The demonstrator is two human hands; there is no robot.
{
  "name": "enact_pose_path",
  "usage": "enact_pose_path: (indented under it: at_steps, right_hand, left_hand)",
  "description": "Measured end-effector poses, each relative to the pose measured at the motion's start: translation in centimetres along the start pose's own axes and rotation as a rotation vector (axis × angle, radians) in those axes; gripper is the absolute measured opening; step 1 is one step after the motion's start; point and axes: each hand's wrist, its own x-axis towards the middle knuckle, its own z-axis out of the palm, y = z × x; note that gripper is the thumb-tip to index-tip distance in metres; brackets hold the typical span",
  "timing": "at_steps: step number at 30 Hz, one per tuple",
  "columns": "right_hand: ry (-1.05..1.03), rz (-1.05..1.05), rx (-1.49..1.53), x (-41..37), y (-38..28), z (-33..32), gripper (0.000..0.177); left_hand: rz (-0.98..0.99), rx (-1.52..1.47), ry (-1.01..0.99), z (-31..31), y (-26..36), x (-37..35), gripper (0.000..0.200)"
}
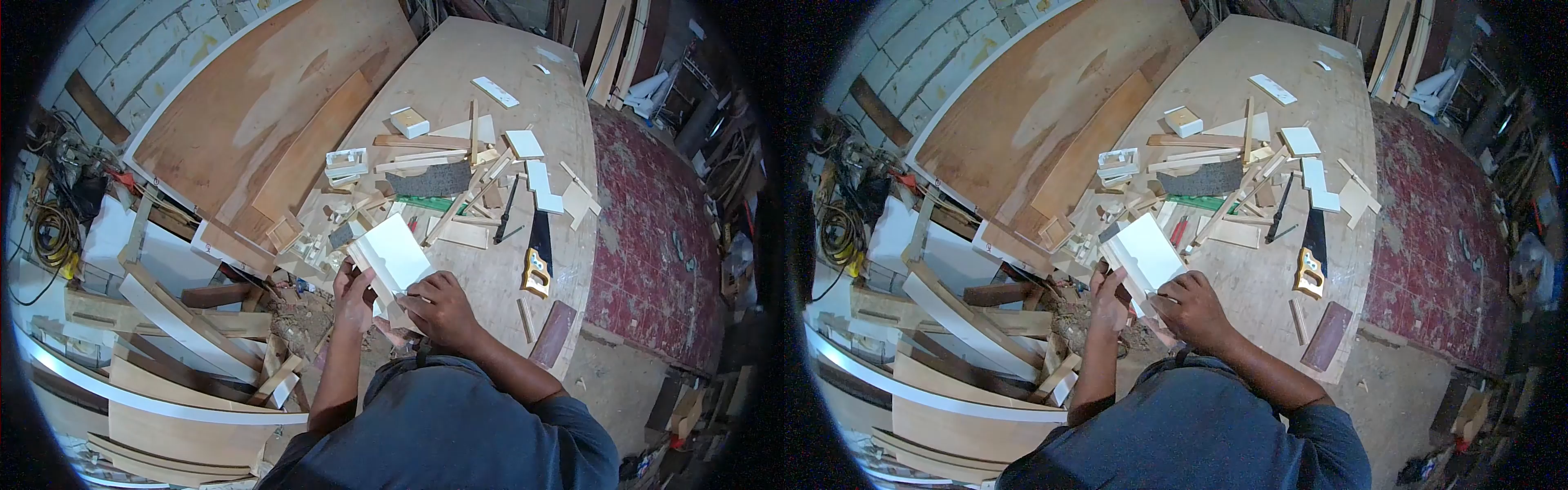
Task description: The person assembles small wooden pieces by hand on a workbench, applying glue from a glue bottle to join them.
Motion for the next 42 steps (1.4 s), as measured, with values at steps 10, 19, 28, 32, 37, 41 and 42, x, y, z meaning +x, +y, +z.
enact_pose_path:
  at_steps: [10, 19, 28, 32, 37, 41, 42]
  right_hand:
    - [-0.059, 0.021, -0.004, -1.7, 0.2, -1.7, 0.027]
    - [0.005, 0.152, 0.094, -2.5, 1.3, -3.3, 0.024]
    - [0.337, 0.791, 1.039, -5.2, 2.5, -2.3, 0.016]
    - [0.39, 0.797, 1.016, -6.5, 2.7, -2.2, 0.015]
    - [0.474, 0.735, 1.043, -7.1, 2.7, -1.8, 0.015]
    - [0.47, 0.733, 0.954, -7.7, 2.8, -2.0, 0.013]
    - [0.407, 0.746, 0.868, -8.1, 3.0, -2.1, 0.011]
  left_hand:
    - [0.02, -0.049, 0.034, 0.4, -0.4, 0.9, 0.038]
    - [-0.075, -0.104, 0.01, 0.6, -1.1, 1.2, 0.038]
    - [-0.263, -0.206, 0.136, 1.6, -3.3, 0.5, 0.042]
    - [-0.277, -0.186, 0.157, 1.7, -4.7, 0.7, 0.038]
    - [-0.316, -0.159, 0.249, 1.9, -6.2, 0.9, 0.026]
    - [-0.32, -0.167, 0.288, 2.3, -7.4, 0.8, 0.025]
    - [-0.32, -0.175, 0.295, 2.5, -7.6, 0.7, 0.026]
